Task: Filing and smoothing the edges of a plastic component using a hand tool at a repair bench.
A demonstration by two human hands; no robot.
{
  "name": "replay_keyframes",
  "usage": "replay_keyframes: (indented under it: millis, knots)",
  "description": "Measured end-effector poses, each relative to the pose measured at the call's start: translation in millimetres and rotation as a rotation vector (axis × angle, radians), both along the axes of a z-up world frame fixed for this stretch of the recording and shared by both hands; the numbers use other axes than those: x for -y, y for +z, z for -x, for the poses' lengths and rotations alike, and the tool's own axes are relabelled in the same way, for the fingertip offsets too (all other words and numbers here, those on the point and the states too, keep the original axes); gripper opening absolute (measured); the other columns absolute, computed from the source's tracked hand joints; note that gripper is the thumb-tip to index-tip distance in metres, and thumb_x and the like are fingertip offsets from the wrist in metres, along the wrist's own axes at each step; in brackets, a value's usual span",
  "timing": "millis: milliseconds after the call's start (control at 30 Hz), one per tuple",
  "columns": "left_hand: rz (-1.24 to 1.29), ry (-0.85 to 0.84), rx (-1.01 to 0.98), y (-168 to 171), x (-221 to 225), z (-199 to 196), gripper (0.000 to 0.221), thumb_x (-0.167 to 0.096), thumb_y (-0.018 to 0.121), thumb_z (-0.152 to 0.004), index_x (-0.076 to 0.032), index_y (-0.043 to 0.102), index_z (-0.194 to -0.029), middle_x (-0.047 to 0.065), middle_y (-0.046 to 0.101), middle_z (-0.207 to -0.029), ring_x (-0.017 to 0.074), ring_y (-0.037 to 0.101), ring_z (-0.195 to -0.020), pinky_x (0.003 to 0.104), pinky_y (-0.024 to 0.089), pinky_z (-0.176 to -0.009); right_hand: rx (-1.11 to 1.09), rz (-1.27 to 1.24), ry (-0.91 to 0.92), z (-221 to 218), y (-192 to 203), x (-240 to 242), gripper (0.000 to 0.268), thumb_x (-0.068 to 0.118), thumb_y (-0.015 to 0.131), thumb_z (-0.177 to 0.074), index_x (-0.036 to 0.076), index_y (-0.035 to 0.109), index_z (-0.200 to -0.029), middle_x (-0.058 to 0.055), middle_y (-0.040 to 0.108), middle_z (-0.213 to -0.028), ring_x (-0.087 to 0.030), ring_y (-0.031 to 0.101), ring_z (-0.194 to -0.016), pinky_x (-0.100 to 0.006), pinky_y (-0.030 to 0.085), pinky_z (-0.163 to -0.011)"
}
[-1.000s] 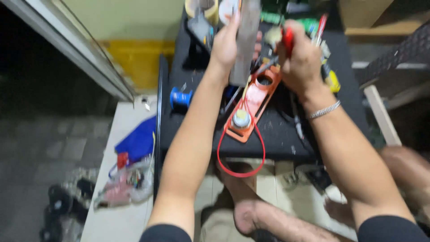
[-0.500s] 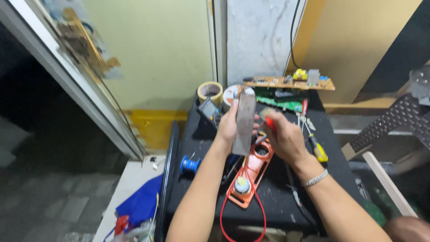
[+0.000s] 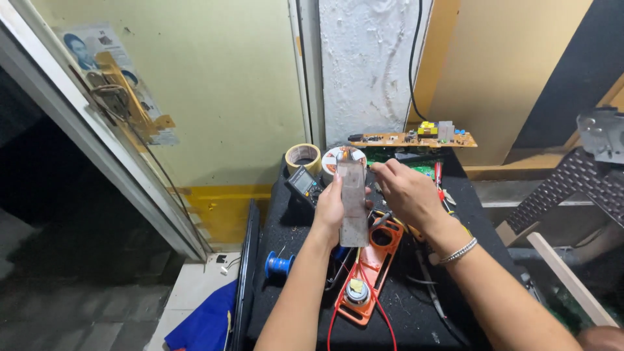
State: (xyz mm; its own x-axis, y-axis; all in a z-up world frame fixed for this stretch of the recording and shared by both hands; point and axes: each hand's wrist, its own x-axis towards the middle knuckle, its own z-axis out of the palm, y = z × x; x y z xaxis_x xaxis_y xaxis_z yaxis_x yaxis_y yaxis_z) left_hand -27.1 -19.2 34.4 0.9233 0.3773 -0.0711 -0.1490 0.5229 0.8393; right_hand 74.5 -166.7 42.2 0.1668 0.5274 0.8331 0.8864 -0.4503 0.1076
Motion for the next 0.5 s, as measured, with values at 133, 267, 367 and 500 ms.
replay_keyframes:
  millis: [133, 267, 367, 500]
  knots:
    - [-0.138, 0.069, -0.056, 15.2, 13.2, 14.5, 0.039, -0.042, 0.05, -0.106, -0.01, 0.071, -0.113, 0.018, 0.076, -0.107, 0.0253, 0.075, -0.092, 0.042, 0.063, -0.08, -0.001, -0.033, -0.047, -8.1, -23.3, -12.0, 0.016, 0.021, 0.062, -0.096, 0.031, 0.065, -0.108, 0.004, 0.059, -0.09, -0.025, 0.066, -0.076, -0.038, 0.055, -0.067]
    - [-0.178, 0.092, -0.08, -11.2, -1.1, -6.8, 0.027, -0.032, 0.062, -0.1, -0.014, 0.073, -0.118, 0.012, 0.076, -0.106, 0.023, 0.073, -0.091, 0.039, 0.062, -0.082, 0.066, -0.012, -0.038, -0.5, -21.4, -14.2, 0.016, 0.021, 0.059, -0.097, 0.029, 0.065, -0.11, 0.006, 0.062, -0.087, -0.019, 0.067, -0.076, -0.03, 0.052, -0.065]
    - [-0.503, 0.143, -0.19, -2.7, 6.2, -0.9, 0.024, -0.018, 0.069, -0.087, -0.015, 0.073, -0.111, 0.003, 0.072, -0.096, 0.018, 0.067, -0.093, 0.037, 0.055, -0.086, 0.077, -0.005, -0.071, 0.7, -23.5, -12.4, 0.02, 0.019, 0.06, -0.096, 0.029, 0.065, -0.113, 0.005, 0.061, -0.084, -0.02, 0.067, -0.075, -0.032, 0.053, -0.064]
    - [-0.651, 0.154, -0.224, -7.5, 3.4, -4.9, 0.028, -0.021, 0.069, -0.086, -0.018, 0.073, -0.113, 0.002, 0.074, -0.095, 0.0168, 0.068, -0.094, 0.037, 0.055, -0.085, 0.059, 0.0, -0.064, -0.1, -23.3, -11.7, 0.02, 0.019, 0.06, -0.097, 0.03, 0.066, -0.113, 0.005, 0.063, -0.086, -0.02, 0.067, -0.076, -0.032, 0.053, -0.066]
